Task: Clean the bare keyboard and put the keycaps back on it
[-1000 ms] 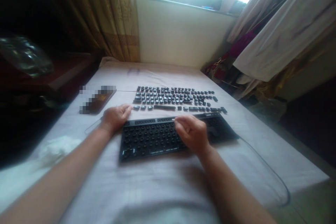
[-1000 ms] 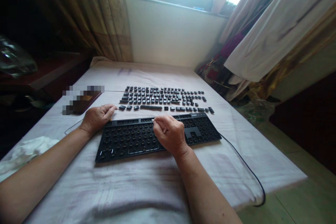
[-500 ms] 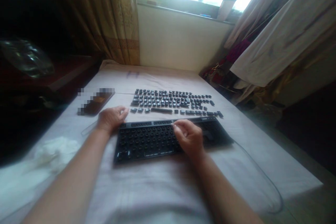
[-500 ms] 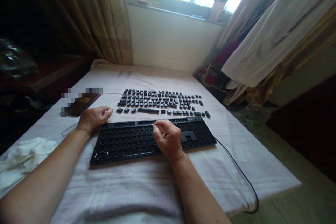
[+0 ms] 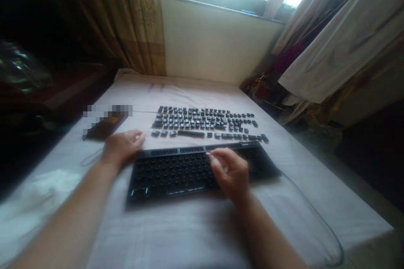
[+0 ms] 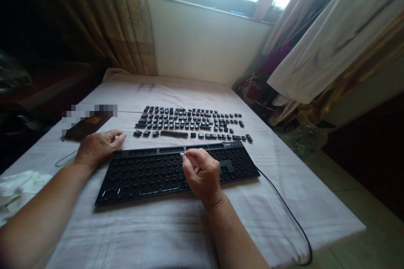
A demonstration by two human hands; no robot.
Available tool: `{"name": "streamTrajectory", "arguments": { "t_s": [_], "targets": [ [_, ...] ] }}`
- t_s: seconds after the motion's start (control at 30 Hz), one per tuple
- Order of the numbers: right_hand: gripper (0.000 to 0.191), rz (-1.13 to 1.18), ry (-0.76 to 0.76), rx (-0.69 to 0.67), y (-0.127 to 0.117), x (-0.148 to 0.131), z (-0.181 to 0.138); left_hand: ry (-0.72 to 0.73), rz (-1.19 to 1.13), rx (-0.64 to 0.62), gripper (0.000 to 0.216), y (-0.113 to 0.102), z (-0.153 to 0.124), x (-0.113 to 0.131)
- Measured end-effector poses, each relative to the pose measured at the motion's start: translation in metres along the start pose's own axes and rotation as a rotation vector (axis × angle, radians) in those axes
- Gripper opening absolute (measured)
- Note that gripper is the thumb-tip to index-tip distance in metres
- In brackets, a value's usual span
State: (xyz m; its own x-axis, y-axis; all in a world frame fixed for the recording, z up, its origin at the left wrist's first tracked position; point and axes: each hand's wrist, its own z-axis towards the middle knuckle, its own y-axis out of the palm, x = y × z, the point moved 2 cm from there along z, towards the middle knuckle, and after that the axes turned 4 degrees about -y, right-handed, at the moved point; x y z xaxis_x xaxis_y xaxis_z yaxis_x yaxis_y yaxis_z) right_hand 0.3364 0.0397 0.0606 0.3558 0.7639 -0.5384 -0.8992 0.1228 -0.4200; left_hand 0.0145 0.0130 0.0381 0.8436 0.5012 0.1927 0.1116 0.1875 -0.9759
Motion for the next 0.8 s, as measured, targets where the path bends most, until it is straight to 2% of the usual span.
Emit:
{"name": "streamTrajectory", "arguments": {
  "t_s": [0.13,0.3,0.37,0.53,0.7,0.8],
  "targets": [
    [0.010,-0.002,0.088,-0.030,0.001,0.003,-0.002,-0.019,0.001,0.017,0.051,0.001,-0.001,0.002],
    [0.016,0.023,0.260,-0.237,0.000,0.008,0.002,-0.034,0.003,0.034,0.048,0.000,-0.003,0.004],
    [0.015,0.017,0.275,-0.318,-0.003,0.010,0.007,-0.044,0.007,0.039,0.048,0.000,-0.004,0.005],
    [0.012,-0.035,0.107,-0.454,-0.003,0.007,0.016,-0.083,0.008,0.023,0.048,0.001,-0.002,0.006],
    [0.014,-0.030,-0.030,-0.387,0.000,0.006,0.005,-0.119,-0.009,-0.014,0.046,0.005,-0.002,0.000],
    [0.017,-0.052,-0.069,-0.404,0.001,0.007,-0.001,-0.141,-0.032,-0.037,0.045,0.005,-0.002,-0.002]
  ]
}}
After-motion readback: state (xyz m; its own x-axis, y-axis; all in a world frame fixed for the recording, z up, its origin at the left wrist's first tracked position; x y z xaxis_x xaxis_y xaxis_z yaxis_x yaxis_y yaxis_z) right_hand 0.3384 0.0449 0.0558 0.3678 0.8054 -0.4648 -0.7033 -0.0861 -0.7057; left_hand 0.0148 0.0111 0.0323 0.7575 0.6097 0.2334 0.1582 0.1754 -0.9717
